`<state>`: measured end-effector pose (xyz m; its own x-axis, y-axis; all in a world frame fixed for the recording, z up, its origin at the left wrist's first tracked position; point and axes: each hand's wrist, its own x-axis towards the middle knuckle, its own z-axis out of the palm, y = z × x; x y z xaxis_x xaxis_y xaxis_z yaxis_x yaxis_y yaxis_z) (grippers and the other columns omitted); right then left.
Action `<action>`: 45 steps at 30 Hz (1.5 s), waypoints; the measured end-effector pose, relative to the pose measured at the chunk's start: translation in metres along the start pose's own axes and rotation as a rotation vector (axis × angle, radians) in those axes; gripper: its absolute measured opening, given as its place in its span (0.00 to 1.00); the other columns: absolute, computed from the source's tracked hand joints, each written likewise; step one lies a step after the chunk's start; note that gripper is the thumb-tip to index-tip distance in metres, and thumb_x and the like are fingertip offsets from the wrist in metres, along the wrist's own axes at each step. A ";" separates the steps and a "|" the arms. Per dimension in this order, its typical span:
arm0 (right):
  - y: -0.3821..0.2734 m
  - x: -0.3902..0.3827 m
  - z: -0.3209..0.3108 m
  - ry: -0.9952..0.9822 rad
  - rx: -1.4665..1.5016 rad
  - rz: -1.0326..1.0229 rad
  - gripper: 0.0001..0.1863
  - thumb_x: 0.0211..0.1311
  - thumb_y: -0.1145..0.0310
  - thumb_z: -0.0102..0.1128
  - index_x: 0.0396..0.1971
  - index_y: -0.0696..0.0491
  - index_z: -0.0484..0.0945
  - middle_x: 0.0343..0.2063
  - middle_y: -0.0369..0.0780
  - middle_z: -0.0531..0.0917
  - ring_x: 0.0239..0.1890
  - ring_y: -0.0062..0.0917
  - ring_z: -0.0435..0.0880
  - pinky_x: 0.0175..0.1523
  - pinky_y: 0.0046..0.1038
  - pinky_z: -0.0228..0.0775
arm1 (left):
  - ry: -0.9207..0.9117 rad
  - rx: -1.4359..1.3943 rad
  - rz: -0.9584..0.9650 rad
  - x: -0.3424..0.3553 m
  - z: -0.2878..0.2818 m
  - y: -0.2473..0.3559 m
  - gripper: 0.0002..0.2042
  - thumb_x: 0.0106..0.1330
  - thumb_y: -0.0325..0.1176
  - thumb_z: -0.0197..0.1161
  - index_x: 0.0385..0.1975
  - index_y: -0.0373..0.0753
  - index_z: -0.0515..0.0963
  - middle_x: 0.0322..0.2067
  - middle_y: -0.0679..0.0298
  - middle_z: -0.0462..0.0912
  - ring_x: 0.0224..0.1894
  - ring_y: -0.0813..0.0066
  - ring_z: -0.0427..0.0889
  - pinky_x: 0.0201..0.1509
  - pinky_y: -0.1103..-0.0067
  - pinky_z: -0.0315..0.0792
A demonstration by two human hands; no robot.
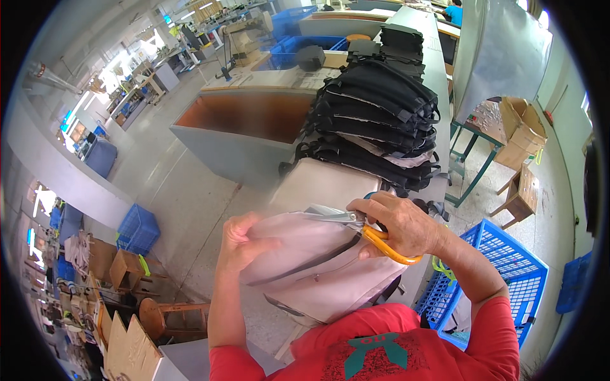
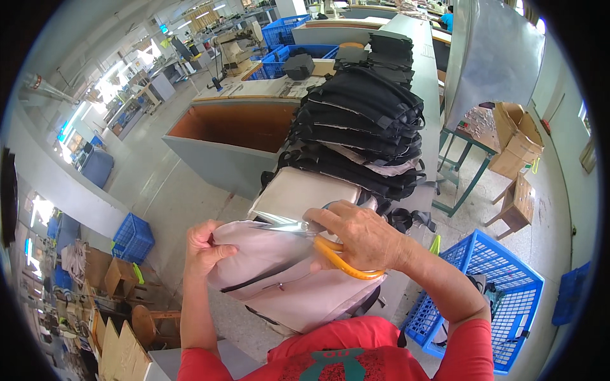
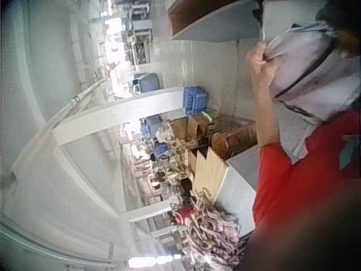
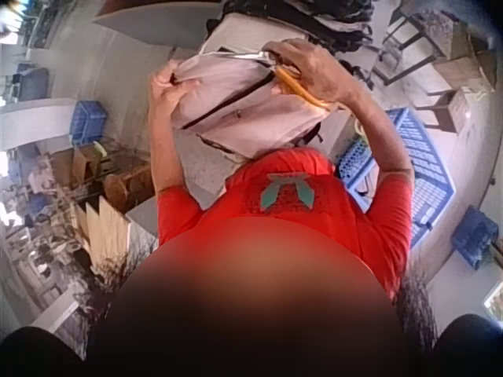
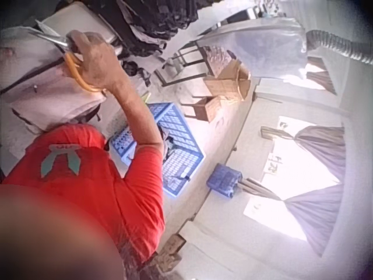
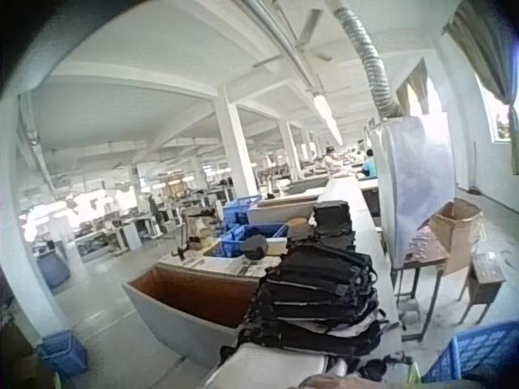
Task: Trimming excess material from backpack components using scissors at a production workbench.
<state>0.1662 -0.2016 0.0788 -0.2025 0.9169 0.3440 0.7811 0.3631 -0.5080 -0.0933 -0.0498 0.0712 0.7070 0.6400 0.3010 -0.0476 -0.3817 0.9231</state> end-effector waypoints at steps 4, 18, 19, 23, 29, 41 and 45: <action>0.000 0.005 -0.002 -0.036 0.071 -0.029 0.35 0.45 0.45 0.65 0.46 0.56 0.69 0.24 0.42 0.76 0.30 0.34 0.76 0.35 0.32 0.68 | 0.009 0.010 -0.028 0.000 0.000 -0.002 0.13 0.40 0.21 0.70 0.29 0.36 0.80 0.25 0.68 0.82 0.29 0.85 0.77 0.35 0.84 0.70; 0.001 0.009 -0.013 -0.051 -0.026 -0.134 0.19 0.55 0.57 0.60 0.34 0.59 0.70 0.16 0.43 0.73 0.18 0.37 0.75 0.24 0.32 0.66 | 0.014 0.011 -0.013 0.000 0.004 0.001 0.12 0.41 0.22 0.70 0.28 0.35 0.80 0.24 0.67 0.81 0.28 0.84 0.77 0.34 0.84 0.70; 0.001 0.009 -0.013 -0.056 -0.012 -0.139 0.18 0.54 0.59 0.61 0.34 0.58 0.70 0.16 0.43 0.72 0.17 0.37 0.75 0.23 0.31 0.66 | 0.012 0.011 -0.019 0.000 0.004 0.000 0.11 0.41 0.22 0.70 0.27 0.35 0.80 0.24 0.68 0.81 0.28 0.84 0.76 0.33 0.84 0.70; 0.001 0.008 -0.014 -0.068 -0.062 -0.127 0.18 0.54 0.57 0.61 0.33 0.57 0.70 0.15 0.43 0.72 0.17 0.36 0.75 0.23 0.31 0.65 | 0.025 0.017 -0.001 -0.001 0.006 0.003 0.10 0.41 0.23 0.70 0.25 0.35 0.79 0.22 0.69 0.80 0.26 0.85 0.75 0.31 0.84 0.69; -0.004 0.018 -0.022 -0.026 -0.088 -0.187 0.19 0.53 0.55 0.61 0.32 0.56 0.70 0.14 0.41 0.71 0.17 0.34 0.74 0.22 0.32 0.65 | -0.004 0.054 0.014 0.000 0.010 0.003 0.10 0.41 0.23 0.71 0.24 0.35 0.78 0.21 0.68 0.79 0.25 0.84 0.75 0.30 0.84 0.68; 0.000 0.013 -0.029 -0.090 -0.282 -0.177 0.14 0.55 0.60 0.60 0.31 0.56 0.71 0.13 0.39 0.74 0.16 0.33 0.76 0.22 0.30 0.67 | -0.008 0.116 0.043 0.004 0.014 0.005 0.09 0.41 0.23 0.71 0.20 0.34 0.76 0.17 0.68 0.74 0.22 0.86 0.71 0.26 0.84 0.65; 0.007 0.008 -0.035 -0.092 0.069 0.103 0.29 0.45 0.55 0.68 0.41 0.57 0.69 0.22 0.43 0.77 0.25 0.35 0.79 0.31 0.30 0.71 | 0.068 0.098 0.042 0.008 0.014 0.018 0.09 0.41 0.22 0.70 0.20 0.33 0.75 0.16 0.68 0.73 0.21 0.85 0.70 0.25 0.84 0.63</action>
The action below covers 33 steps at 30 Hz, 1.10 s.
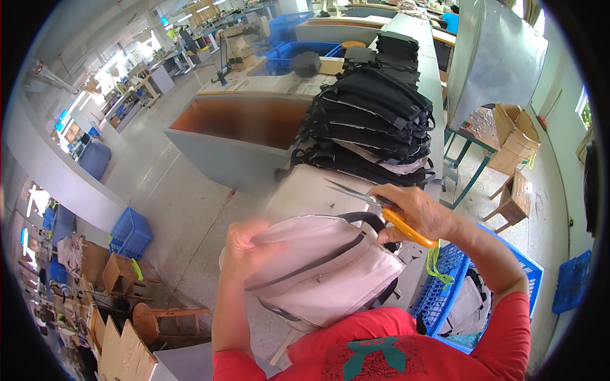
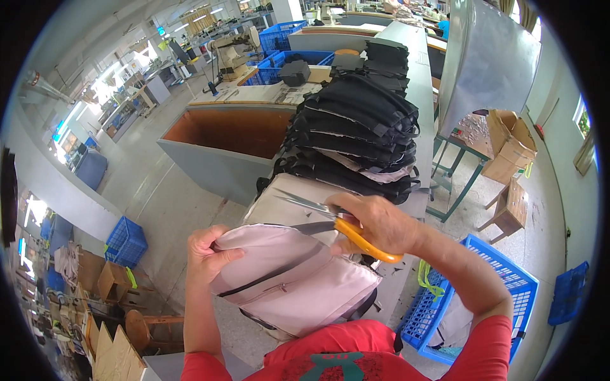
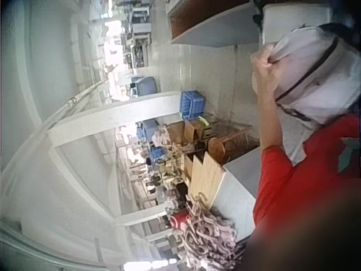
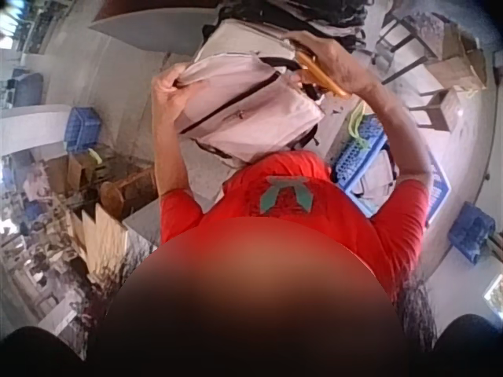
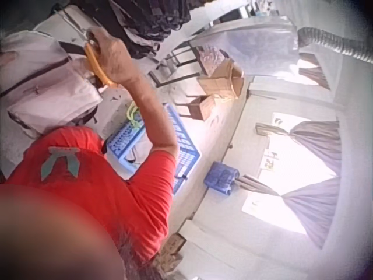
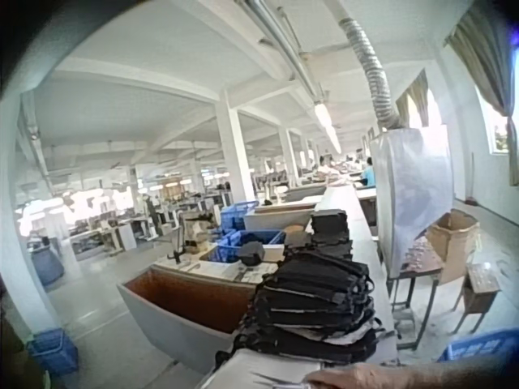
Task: Trimming excess material from backpack components using scissors at a production workbench.
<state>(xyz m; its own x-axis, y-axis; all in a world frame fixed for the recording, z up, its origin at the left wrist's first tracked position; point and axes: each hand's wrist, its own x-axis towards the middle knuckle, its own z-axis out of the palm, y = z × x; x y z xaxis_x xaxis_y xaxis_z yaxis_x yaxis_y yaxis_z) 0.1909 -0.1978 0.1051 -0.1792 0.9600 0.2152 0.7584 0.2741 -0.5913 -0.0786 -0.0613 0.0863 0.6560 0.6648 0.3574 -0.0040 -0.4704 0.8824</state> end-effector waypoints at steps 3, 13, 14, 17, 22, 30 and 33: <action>0.011 -0.020 0.018 -0.030 0.188 0.122 0.35 0.41 0.60 0.71 0.50 0.56 0.64 0.31 0.46 0.77 0.34 0.36 0.81 0.40 0.30 0.71 | 0.033 0.128 0.049 0.000 -0.015 0.012 0.09 0.41 0.22 0.69 0.22 0.32 0.76 0.19 0.66 0.75 0.23 0.84 0.71 0.26 0.85 0.65; -0.019 0.001 -0.026 0.958 -0.110 -0.138 0.25 0.43 0.82 0.59 0.46 0.55 0.68 0.34 0.44 0.77 0.29 0.34 0.78 0.36 0.25 0.70 | 0.348 0.692 1.294 0.022 -0.020 0.135 0.11 0.37 0.32 0.65 0.25 0.45 0.77 0.34 0.64 0.77 0.33 0.65 0.76 0.37 0.66 0.66; -0.007 -0.004 -0.021 0.989 -0.169 -0.127 0.25 0.42 0.82 0.59 0.46 0.55 0.68 0.34 0.44 0.77 0.30 0.35 0.78 0.36 0.26 0.70 | 0.294 0.687 1.230 0.016 -0.014 0.119 0.10 0.38 0.30 0.63 0.25 0.46 0.78 0.33 0.64 0.77 0.33 0.64 0.76 0.38 0.66 0.66; 0.025 -0.016 0.010 0.869 -0.311 -0.117 0.26 0.40 0.84 0.58 0.46 0.56 0.68 0.32 0.43 0.77 0.31 0.37 0.77 0.34 0.28 0.70 | 0.226 0.670 0.994 -0.005 0.001 0.043 0.09 0.39 0.26 0.60 0.24 0.44 0.77 0.32 0.64 0.77 0.35 0.62 0.76 0.41 0.66 0.66; 0.072 -0.052 0.088 0.538 -0.403 -0.142 0.25 0.38 0.81 0.57 0.43 0.61 0.68 0.23 0.42 0.73 0.24 0.34 0.73 0.28 0.31 0.68 | 0.184 0.635 0.645 -0.057 0.030 -0.054 0.09 0.39 0.18 0.55 0.22 0.38 0.73 0.35 0.58 0.77 0.41 0.56 0.74 0.45 0.65 0.66; 0.079 -0.068 0.146 0.439 -0.398 -0.140 0.27 0.35 0.80 0.57 0.44 0.61 0.67 0.22 0.41 0.71 0.23 0.33 0.72 0.28 0.31 0.66 | 0.460 0.901 0.253 -0.117 0.051 -0.094 0.19 0.48 0.23 0.62 0.44 0.37 0.72 0.52 0.54 0.66 0.54 0.56 0.66 0.55 0.68 0.61; 0.078 -0.070 0.155 0.428 -0.422 -0.152 0.27 0.37 0.78 0.58 0.44 0.60 0.67 0.22 0.41 0.70 0.23 0.33 0.72 0.28 0.31 0.66 | 0.820 0.283 -0.238 -0.136 0.075 -0.094 0.23 0.54 0.25 0.60 0.51 0.35 0.66 0.53 0.54 0.66 0.55 0.60 0.66 0.57 0.69 0.60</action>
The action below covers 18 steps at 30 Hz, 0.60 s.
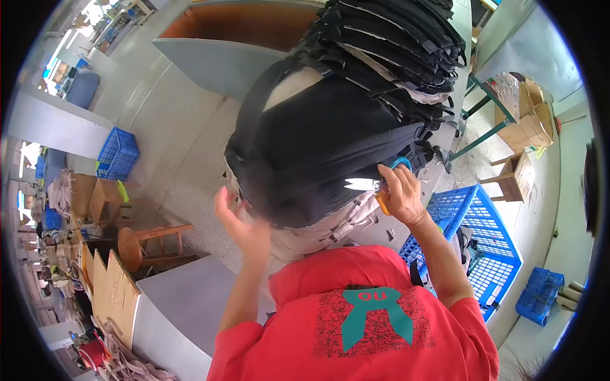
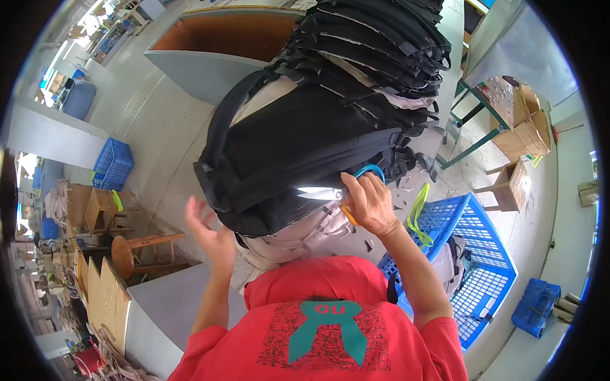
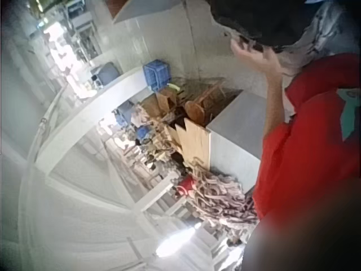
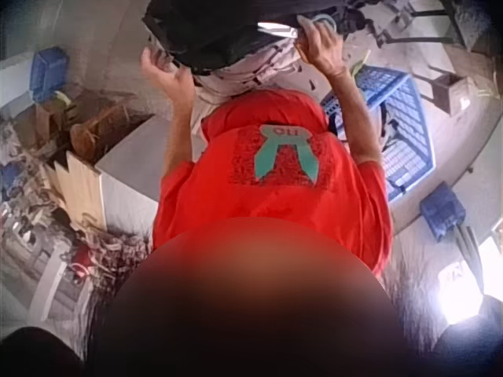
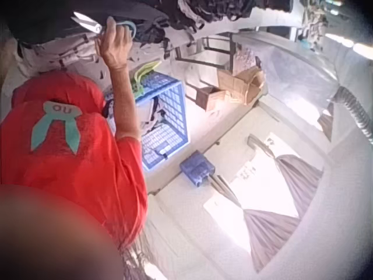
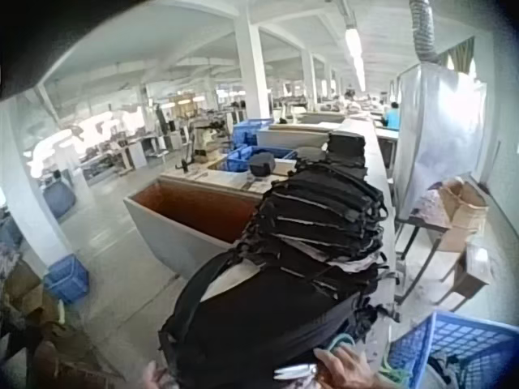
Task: Trimming excess material from backpack components using scissors at a production workbench.
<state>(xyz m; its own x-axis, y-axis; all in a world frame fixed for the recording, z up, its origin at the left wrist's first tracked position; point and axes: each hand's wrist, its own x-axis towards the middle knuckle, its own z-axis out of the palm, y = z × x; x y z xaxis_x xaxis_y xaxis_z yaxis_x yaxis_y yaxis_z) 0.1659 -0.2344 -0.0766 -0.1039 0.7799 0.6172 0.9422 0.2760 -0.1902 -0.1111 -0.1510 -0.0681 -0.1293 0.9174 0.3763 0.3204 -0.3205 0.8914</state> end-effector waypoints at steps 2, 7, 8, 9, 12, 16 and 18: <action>-0.002 -0.004 0.000 0.018 0.008 0.005 0.26 0.39 0.75 0.59 0.45 0.60 0.67 0.23 0.41 0.71 0.24 0.33 0.72 0.29 0.31 0.67 | -0.100 -0.215 -0.188 -0.008 -0.010 -0.008 0.23 0.61 0.32 0.56 0.56 0.36 0.61 0.54 0.56 0.67 0.56 0.62 0.66 0.58 0.68 0.60; -0.009 -0.023 0.003 0.068 0.159 0.162 0.29 0.31 0.85 0.57 0.44 0.60 0.67 0.29 0.46 0.76 0.28 0.38 0.76 0.32 0.33 0.69 | -0.478 -1.416 -0.935 -0.010 -0.005 0.006 0.21 0.65 0.39 0.49 0.55 0.38 0.65 0.54 0.62 0.69 0.56 0.63 0.68 0.58 0.65 0.62; -0.011 -0.030 0.001 0.072 0.193 0.276 0.27 0.35 0.85 0.59 0.43 0.60 0.68 0.28 0.45 0.77 0.28 0.37 0.77 0.34 0.31 0.70 | -0.420 -1.387 -0.903 -0.013 -0.003 0.004 0.20 0.65 0.39 0.49 0.56 0.39 0.64 0.56 0.62 0.69 0.56 0.64 0.69 0.59 0.64 0.63; -0.016 -0.036 0.001 0.183 0.164 0.391 0.25 0.38 0.84 0.60 0.43 0.60 0.68 0.26 0.44 0.77 0.26 0.34 0.78 0.33 0.28 0.71 | -0.354 -1.217 -0.984 -0.014 -0.004 -0.012 0.20 0.64 0.33 0.53 0.56 0.37 0.64 0.55 0.62 0.69 0.56 0.65 0.68 0.60 0.66 0.62; -0.014 -0.066 0.015 0.494 0.266 0.829 0.24 0.46 0.80 0.61 0.46 0.57 0.66 0.22 0.35 0.76 0.23 0.17 0.77 0.28 0.18 0.70 | -0.342 -1.006 -0.843 -0.014 0.004 -0.014 0.23 0.61 0.26 0.56 0.57 0.36 0.61 0.55 0.59 0.68 0.55 0.64 0.69 0.60 0.67 0.63; -0.009 -0.071 -0.001 0.630 0.716 1.363 0.21 0.50 0.78 0.56 0.47 0.55 0.66 0.20 0.35 0.73 0.19 0.18 0.76 0.24 0.17 0.69 | -0.294 -0.978 -0.864 -0.010 -0.005 -0.026 0.25 0.58 0.28 0.61 0.56 0.35 0.63 0.54 0.60 0.69 0.55 0.65 0.69 0.59 0.67 0.64; -0.009 -0.074 -0.005 0.553 0.811 1.463 0.22 0.48 0.79 0.56 0.46 0.56 0.66 0.20 0.35 0.73 0.18 0.18 0.76 0.22 0.17 0.68 | -0.315 -0.963 -0.858 -0.008 -0.006 -0.026 0.25 0.57 0.28 0.61 0.56 0.35 0.63 0.53 0.60 0.70 0.54 0.65 0.70 0.59 0.67 0.65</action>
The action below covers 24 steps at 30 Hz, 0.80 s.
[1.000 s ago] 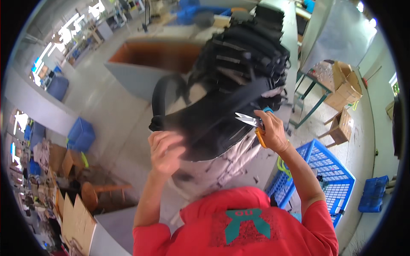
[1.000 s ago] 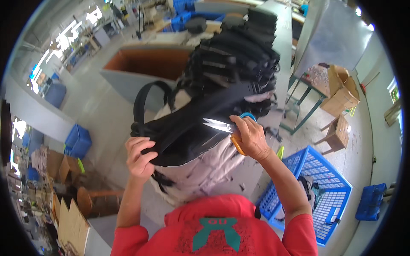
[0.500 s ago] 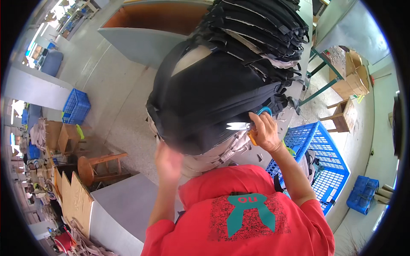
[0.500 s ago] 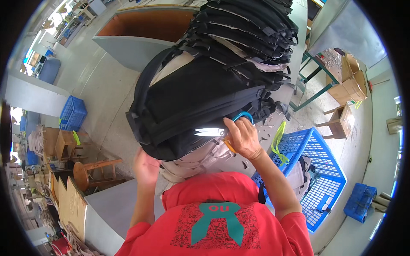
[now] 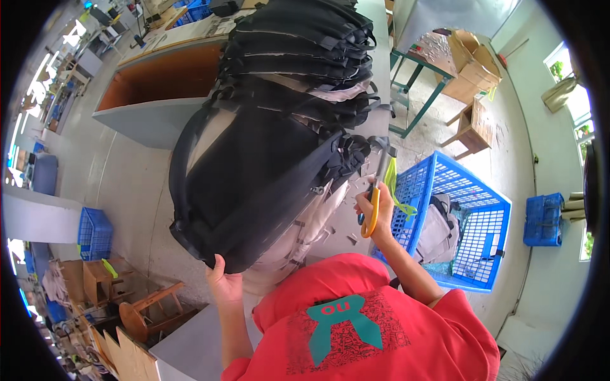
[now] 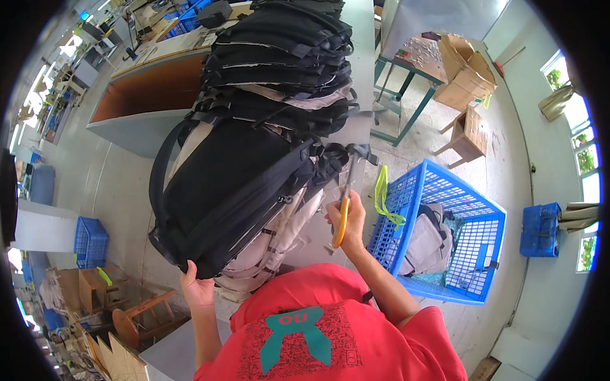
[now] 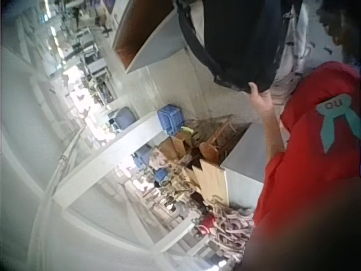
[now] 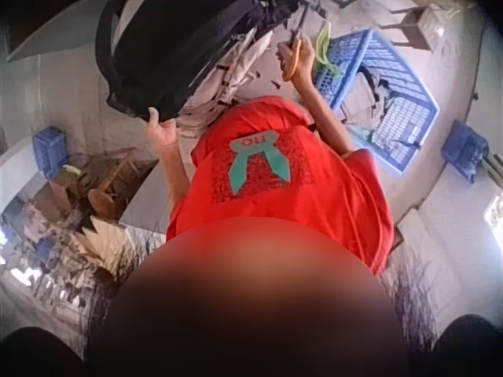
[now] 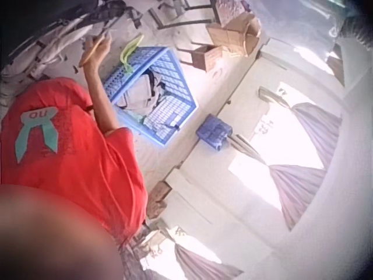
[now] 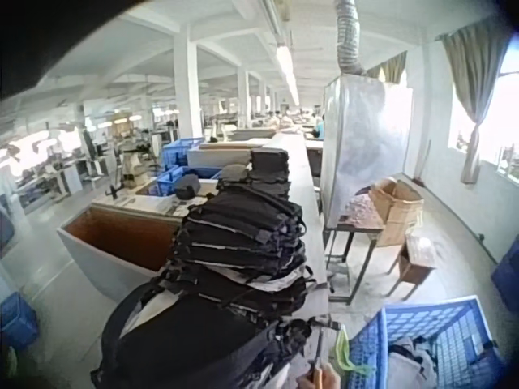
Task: Trimming excess material from backpack components using scissors at a production workbench.
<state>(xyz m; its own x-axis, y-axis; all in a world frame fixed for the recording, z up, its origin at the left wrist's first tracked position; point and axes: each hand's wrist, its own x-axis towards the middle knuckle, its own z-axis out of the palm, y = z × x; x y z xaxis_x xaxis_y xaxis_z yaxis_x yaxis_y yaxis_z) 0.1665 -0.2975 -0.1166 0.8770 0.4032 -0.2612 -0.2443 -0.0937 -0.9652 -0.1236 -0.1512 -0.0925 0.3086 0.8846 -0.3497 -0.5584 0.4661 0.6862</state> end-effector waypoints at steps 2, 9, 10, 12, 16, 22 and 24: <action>0.002 0.000 0.000 -0.075 0.022 0.034 0.21 0.49 0.78 0.57 0.46 0.58 0.66 0.19 0.36 0.74 0.17 0.18 0.75 0.20 0.17 0.67 | -0.008 0.032 0.014 0.000 0.000 0.003 0.25 0.57 0.28 0.62 0.55 0.33 0.64 0.52 0.59 0.72 0.53 0.65 0.71 0.58 0.66 0.66; -0.001 0.001 0.014 -0.139 0.043 0.140 0.21 0.47 0.77 0.59 0.44 0.60 0.67 0.19 0.38 0.77 0.17 0.18 0.76 0.23 0.16 0.68 | -0.020 0.018 0.019 -0.005 -0.006 0.007 0.20 0.59 0.27 0.59 0.52 0.34 0.67 0.51 0.60 0.73 0.52 0.68 0.73 0.58 0.69 0.67; 0.000 -0.001 0.016 -0.145 0.044 0.147 0.21 0.47 0.77 0.59 0.44 0.60 0.67 0.19 0.38 0.77 0.17 0.18 0.76 0.23 0.16 0.68 | -0.034 0.019 0.015 -0.004 -0.008 0.008 0.20 0.60 0.27 0.59 0.52 0.34 0.67 0.51 0.60 0.73 0.52 0.67 0.73 0.58 0.69 0.67; 0.001 -0.006 0.023 -0.145 0.020 0.081 0.21 0.48 0.76 0.59 0.45 0.59 0.67 0.19 0.38 0.77 0.19 0.19 0.78 0.24 0.17 0.69 | -0.041 0.022 0.015 -0.004 -0.009 0.010 0.20 0.60 0.27 0.58 0.52 0.34 0.67 0.51 0.59 0.73 0.52 0.67 0.73 0.59 0.68 0.67; 0.003 -0.011 0.033 -0.259 0.145 0.063 0.22 0.51 0.73 0.61 0.46 0.58 0.65 0.22 0.39 0.77 0.22 0.21 0.80 0.26 0.18 0.70 | 0.000 -0.086 -0.001 -0.008 -0.005 0.009 0.21 0.60 0.26 0.58 0.53 0.31 0.65 0.51 0.58 0.72 0.53 0.65 0.72 0.59 0.67 0.66; 0.003 0.004 0.069 -0.094 0.254 0.104 0.27 0.50 0.68 0.67 0.47 0.57 0.64 0.27 0.37 0.74 0.27 0.21 0.77 0.30 0.21 0.72 | -0.067 -0.025 -0.080 -0.023 0.009 -0.012 0.20 0.63 0.29 0.53 0.54 0.31 0.64 0.54 0.56 0.70 0.53 0.61 0.72 0.59 0.66 0.66; 0.002 0.016 0.078 0.004 0.291 -0.009 0.20 0.48 0.71 0.66 0.38 0.58 0.66 0.23 0.35 0.72 0.23 0.19 0.74 0.28 0.21 0.69 | -0.095 0.038 -0.260 -0.039 0.012 -0.023 0.20 0.65 0.32 0.51 0.55 0.30 0.63 0.53 0.55 0.70 0.52 0.60 0.73 0.58 0.65 0.66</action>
<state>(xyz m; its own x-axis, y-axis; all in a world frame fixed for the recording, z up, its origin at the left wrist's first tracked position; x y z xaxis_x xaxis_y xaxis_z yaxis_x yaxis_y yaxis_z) 0.1476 -0.2206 -0.1215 0.8810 0.3996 -0.2532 -0.3444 0.1748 -0.9224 -0.1140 -0.1966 -0.0870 0.5097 0.7289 -0.4572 -0.4222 0.6748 0.6053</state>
